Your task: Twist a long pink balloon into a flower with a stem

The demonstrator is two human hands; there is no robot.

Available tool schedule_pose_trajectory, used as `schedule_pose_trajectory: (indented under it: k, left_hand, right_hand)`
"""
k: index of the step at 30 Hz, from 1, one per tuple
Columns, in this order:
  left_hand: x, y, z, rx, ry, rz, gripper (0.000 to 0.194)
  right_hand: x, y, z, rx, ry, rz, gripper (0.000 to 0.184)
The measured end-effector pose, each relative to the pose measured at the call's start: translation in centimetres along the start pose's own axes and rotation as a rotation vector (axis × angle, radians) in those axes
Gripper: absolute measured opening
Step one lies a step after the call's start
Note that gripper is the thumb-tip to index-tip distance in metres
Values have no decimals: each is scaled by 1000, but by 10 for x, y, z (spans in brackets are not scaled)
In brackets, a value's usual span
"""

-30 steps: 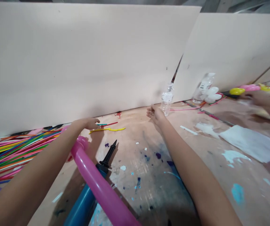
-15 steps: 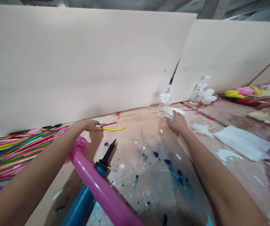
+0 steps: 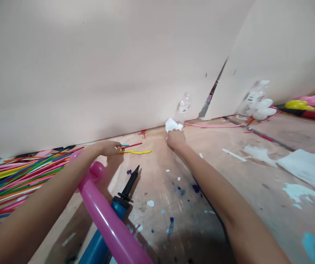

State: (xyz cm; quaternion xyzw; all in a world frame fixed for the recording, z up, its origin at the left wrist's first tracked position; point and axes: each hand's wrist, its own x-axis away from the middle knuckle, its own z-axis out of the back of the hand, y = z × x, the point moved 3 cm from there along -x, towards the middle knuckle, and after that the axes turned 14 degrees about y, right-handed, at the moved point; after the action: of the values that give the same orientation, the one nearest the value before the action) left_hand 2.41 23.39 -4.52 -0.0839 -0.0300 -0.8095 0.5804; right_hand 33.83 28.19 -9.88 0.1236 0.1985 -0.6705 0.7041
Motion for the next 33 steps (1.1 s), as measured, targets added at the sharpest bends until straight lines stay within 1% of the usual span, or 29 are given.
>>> schedule_pose_trajectory:
  k: [2, 4, 6, 7, 11, 15, 19, 22, 24, 29, 31, 33]
  left_hand:
    - [0, -1, 1, 11, 4, -7, 55]
    - [-2, -2, 1, 20, 7, -2, 56]
    - [-4, -3, 1, 28, 13, 6, 57]
    - [-5, -3, 0, 31, 15, 7, 58]
    - [-8, -6, -4, 40, 21, 1, 55]
    - [-10, -14, -6, 45, 30, 7, 58]
    - [-13, -22, -8, 61, 32, 0, 60]
    - [-14, -26, -11, 82, 42, -6, 62]
    - [-14, -29, -12, 97, 53, -5, 63]
    - [-13, -36, -15, 127, 68, 4, 62]
    - [-13, -38, -15, 136, 71, 6, 61]
    - [-12, -40, -16, 141, 74, 12, 62]
  right_hand:
    - [-5, -6, -6, -46, -33, 15, 30]
    - [-9, -15, -11, -103, -46, 56, 36]
    - [-14, -29, -17, -155, -55, 117, 42]
    - [-17, -37, -21, -176, -65, 150, 43]
    - [-32, -67, -38, -230, -112, 233, 35]
    - [-50, -83, -52, -265, -111, 236, 36]
    - [-62, -87, -60, -300, -68, 198, 40]
    - [-68, -86, -60, -331, -17, 169, 49]
    - [-70, -84, -57, -344, 26, 144, 49]
    - [-65, -77, -39, -297, 181, 43, 35]
    - [-59, -77, -32, -253, 254, 52, 34]
    - [-55, -80, -30, -207, 268, 86, 31]
